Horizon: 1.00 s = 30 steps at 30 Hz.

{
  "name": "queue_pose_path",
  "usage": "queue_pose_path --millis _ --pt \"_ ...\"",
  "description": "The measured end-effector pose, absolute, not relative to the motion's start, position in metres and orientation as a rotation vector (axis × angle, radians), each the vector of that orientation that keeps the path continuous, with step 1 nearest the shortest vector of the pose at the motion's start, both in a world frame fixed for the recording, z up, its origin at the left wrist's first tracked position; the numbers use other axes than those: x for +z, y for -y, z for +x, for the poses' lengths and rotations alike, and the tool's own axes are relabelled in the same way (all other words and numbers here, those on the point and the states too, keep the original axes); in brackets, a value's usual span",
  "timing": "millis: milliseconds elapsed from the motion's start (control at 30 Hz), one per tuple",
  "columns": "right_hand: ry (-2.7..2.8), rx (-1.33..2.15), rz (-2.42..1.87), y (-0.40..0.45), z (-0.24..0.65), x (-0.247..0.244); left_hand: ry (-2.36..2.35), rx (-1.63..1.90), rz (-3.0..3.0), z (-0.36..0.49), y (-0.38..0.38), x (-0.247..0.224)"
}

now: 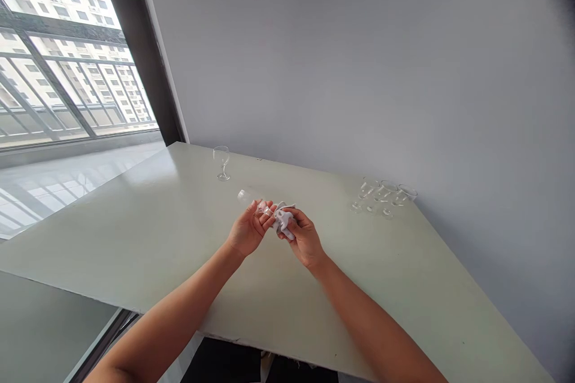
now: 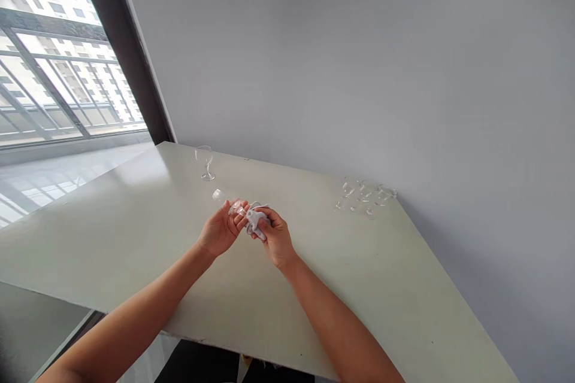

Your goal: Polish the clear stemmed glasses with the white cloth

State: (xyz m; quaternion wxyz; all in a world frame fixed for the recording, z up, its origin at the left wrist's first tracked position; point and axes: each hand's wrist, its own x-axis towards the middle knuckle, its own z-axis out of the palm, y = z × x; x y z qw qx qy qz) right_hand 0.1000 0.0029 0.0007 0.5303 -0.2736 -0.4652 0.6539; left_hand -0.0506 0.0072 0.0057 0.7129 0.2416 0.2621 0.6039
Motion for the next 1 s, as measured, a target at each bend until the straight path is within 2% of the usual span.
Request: queue_pose_path --millis 167,300,600,767,1000 --pt "0.555 1.859 -0.749 0.003 0.082 -0.012 -0.671 1.509 0.823 -0.039 -0.001 0.001" --pt "0.557 1.939 -0.892 0.014 0.080 -0.013 -0.736 1.530 1.024 -0.045 -0.008 -0.001" --pt "0.615 1.546 -1.117 0.010 0.163 -0.027 -1.618 1.657 1.183 -0.164 -0.074 -0.003" --pt "0.470 1.394 -1.088 -0.004 0.200 -0.038 -1.720 1.599 1.238 -0.200 -0.104 -0.009" --pt "0.425 1.387 -1.057 -0.005 0.208 -0.045 -1.807 1.506 1.213 -0.205 -0.129 -0.017"
